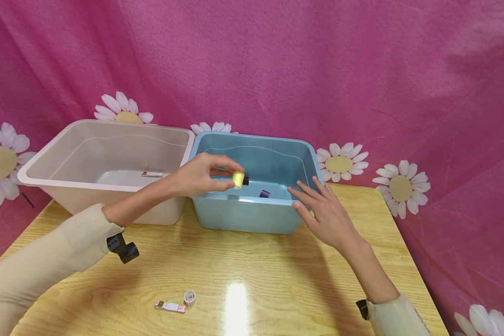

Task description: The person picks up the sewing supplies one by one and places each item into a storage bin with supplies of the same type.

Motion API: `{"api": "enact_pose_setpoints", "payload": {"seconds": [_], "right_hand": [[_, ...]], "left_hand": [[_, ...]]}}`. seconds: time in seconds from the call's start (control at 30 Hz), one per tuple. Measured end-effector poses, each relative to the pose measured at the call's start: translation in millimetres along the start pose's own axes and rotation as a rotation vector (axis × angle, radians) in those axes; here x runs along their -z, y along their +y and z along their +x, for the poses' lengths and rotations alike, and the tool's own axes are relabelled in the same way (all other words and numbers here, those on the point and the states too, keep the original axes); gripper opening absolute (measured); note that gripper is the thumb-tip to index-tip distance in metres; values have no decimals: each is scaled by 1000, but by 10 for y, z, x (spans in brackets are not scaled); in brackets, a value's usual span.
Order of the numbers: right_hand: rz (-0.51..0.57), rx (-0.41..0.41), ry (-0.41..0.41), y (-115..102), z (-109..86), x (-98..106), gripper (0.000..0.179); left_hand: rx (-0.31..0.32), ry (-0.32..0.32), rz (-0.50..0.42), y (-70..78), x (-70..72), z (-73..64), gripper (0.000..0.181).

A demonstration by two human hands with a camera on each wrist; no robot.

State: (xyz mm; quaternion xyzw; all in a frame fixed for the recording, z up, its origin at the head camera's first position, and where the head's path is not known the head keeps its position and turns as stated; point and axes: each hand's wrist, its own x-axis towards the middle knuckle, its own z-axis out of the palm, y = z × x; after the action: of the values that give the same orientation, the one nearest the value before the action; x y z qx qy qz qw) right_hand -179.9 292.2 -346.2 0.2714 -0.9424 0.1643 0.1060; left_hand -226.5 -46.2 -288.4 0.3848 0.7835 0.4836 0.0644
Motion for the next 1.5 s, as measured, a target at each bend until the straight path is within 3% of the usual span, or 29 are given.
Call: {"api": "enact_pose_setpoints", "payload": {"seconds": [0.37,0.57,0.83,1.5], "right_hand": [[-28,-38,-23,-3,-5,23,47],[-42,-20,-23,-5,-3,20,47],[-59,-11,-19,2,-6,31,48],[-70,4,-45,16,22,48,48]], "left_hand": [[65,11,39,-63,68,121,34],[98,7,-11,-77,84,205,34],[127,8,17,-126,61,322,34],[127,-15,20,-260,-76,549,33]]}}
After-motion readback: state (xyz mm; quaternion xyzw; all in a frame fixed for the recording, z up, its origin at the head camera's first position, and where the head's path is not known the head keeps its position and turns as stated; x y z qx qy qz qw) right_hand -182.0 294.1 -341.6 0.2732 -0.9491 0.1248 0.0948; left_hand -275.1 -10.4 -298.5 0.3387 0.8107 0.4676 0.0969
